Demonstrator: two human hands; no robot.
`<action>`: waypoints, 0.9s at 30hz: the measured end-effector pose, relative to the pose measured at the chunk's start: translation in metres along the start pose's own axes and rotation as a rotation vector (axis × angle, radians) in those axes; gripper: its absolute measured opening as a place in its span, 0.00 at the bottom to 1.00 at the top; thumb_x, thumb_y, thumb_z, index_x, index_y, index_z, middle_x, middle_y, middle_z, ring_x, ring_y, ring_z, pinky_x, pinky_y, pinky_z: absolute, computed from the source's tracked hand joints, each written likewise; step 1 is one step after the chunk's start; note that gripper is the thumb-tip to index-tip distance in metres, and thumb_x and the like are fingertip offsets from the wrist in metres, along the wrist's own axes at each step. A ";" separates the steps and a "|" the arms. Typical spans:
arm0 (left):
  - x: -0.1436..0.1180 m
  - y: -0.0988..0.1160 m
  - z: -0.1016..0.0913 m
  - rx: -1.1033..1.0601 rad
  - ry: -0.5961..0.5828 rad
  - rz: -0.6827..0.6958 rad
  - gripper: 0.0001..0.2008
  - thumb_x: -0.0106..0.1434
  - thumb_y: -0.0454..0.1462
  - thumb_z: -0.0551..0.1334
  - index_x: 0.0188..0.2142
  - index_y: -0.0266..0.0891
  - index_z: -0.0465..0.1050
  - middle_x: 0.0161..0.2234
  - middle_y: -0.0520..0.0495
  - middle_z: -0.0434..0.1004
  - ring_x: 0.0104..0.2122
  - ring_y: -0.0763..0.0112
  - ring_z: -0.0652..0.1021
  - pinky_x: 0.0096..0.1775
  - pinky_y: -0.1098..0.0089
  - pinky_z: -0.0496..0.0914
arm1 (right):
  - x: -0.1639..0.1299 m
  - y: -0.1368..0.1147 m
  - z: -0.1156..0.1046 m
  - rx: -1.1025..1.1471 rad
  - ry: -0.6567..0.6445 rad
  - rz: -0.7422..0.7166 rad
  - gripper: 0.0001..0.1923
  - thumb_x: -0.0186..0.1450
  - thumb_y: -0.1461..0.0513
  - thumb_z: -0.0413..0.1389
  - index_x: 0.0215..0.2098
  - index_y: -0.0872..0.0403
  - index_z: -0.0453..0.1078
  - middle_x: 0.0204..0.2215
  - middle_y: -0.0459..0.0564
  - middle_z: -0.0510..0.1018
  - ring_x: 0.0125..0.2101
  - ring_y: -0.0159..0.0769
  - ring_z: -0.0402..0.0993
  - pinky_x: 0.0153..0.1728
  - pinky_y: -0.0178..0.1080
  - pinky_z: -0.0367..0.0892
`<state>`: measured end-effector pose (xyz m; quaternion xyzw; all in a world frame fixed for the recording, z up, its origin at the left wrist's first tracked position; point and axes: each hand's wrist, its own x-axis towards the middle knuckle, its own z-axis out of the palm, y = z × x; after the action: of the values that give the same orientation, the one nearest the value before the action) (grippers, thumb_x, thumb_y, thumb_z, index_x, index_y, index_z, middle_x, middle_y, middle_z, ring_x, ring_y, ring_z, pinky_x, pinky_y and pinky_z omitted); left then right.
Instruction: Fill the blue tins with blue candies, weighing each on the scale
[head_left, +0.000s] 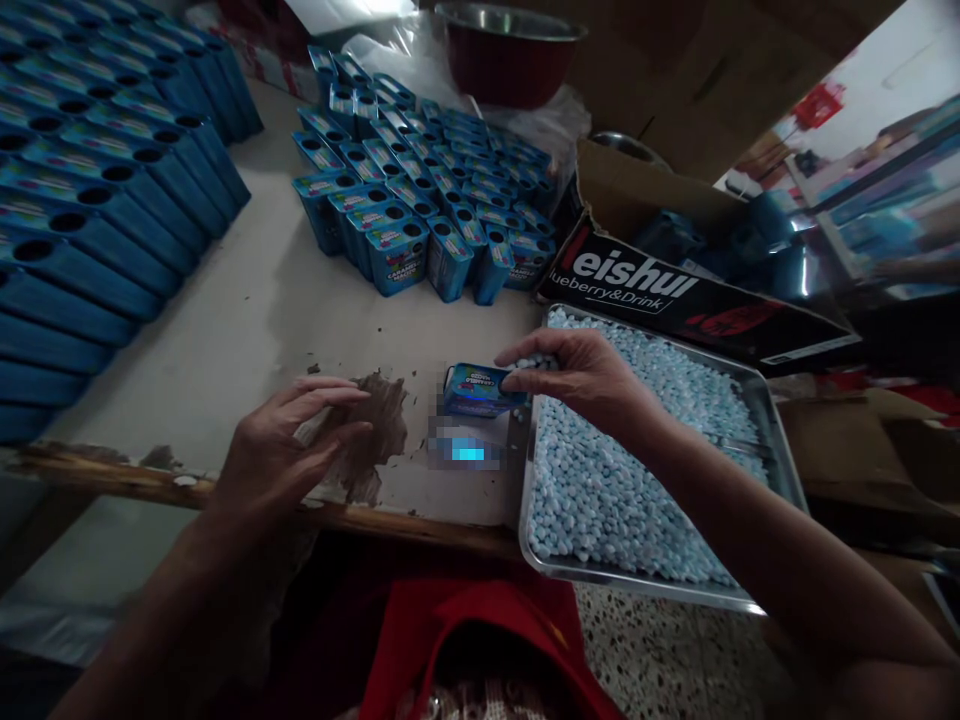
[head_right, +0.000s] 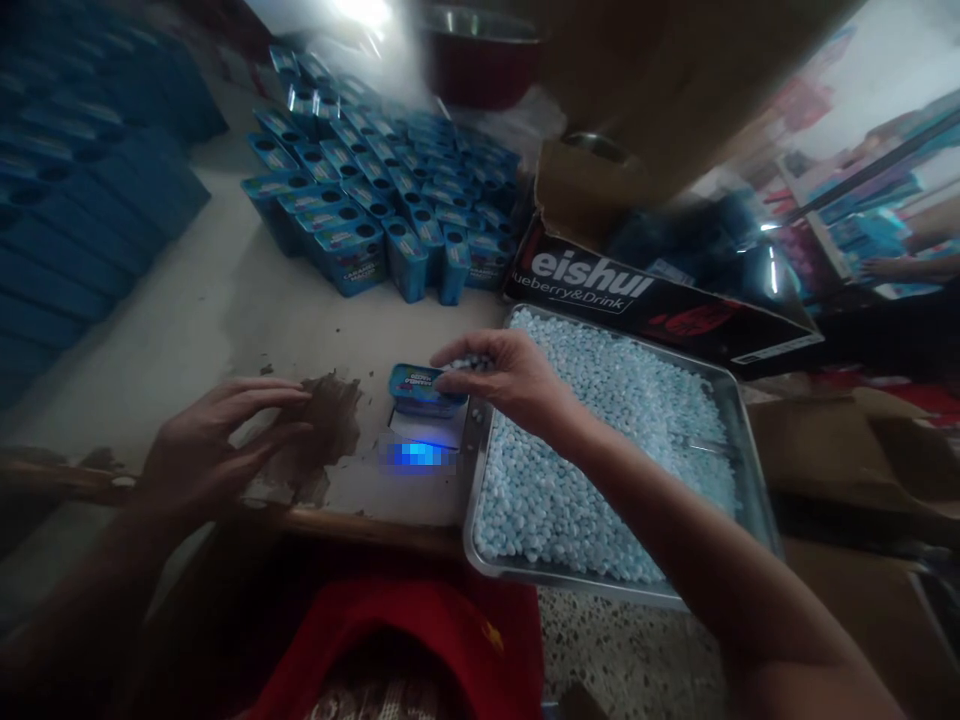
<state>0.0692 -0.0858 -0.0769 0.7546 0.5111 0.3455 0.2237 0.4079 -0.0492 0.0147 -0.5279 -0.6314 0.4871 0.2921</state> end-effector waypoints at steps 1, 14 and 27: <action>0.000 0.001 0.001 -0.008 -0.010 -0.008 0.12 0.70 0.45 0.69 0.49 0.44 0.82 0.52 0.46 0.83 0.50 0.61 0.83 0.59 0.59 0.76 | 0.001 0.002 0.000 0.050 0.017 0.030 0.14 0.58 0.54 0.75 0.40 0.50 0.86 0.37 0.48 0.86 0.36 0.37 0.79 0.40 0.41 0.73; 0.000 0.012 0.011 -0.084 -0.066 -0.052 0.14 0.69 0.49 0.69 0.48 0.46 0.83 0.51 0.45 0.84 0.50 0.56 0.84 0.58 0.57 0.77 | -0.010 0.004 -0.023 0.542 0.116 0.205 0.14 0.58 0.56 0.75 0.35 0.55 0.80 0.28 0.43 0.73 0.25 0.25 0.61 0.23 0.31 0.57; 0.011 0.026 0.021 -0.067 -0.068 -0.121 0.26 0.66 0.47 0.72 0.62 0.48 0.78 0.52 0.46 0.84 0.52 0.56 0.83 0.60 0.54 0.77 | -0.042 0.045 -0.044 0.445 0.045 0.316 0.14 0.64 0.52 0.71 0.42 0.53 0.84 0.26 0.44 0.73 0.22 0.26 0.61 0.20 0.32 0.56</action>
<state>0.1037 -0.0850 -0.0691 0.7257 0.5360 0.3225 0.2865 0.4757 -0.0775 -0.0047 -0.5534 -0.4118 0.6416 0.3354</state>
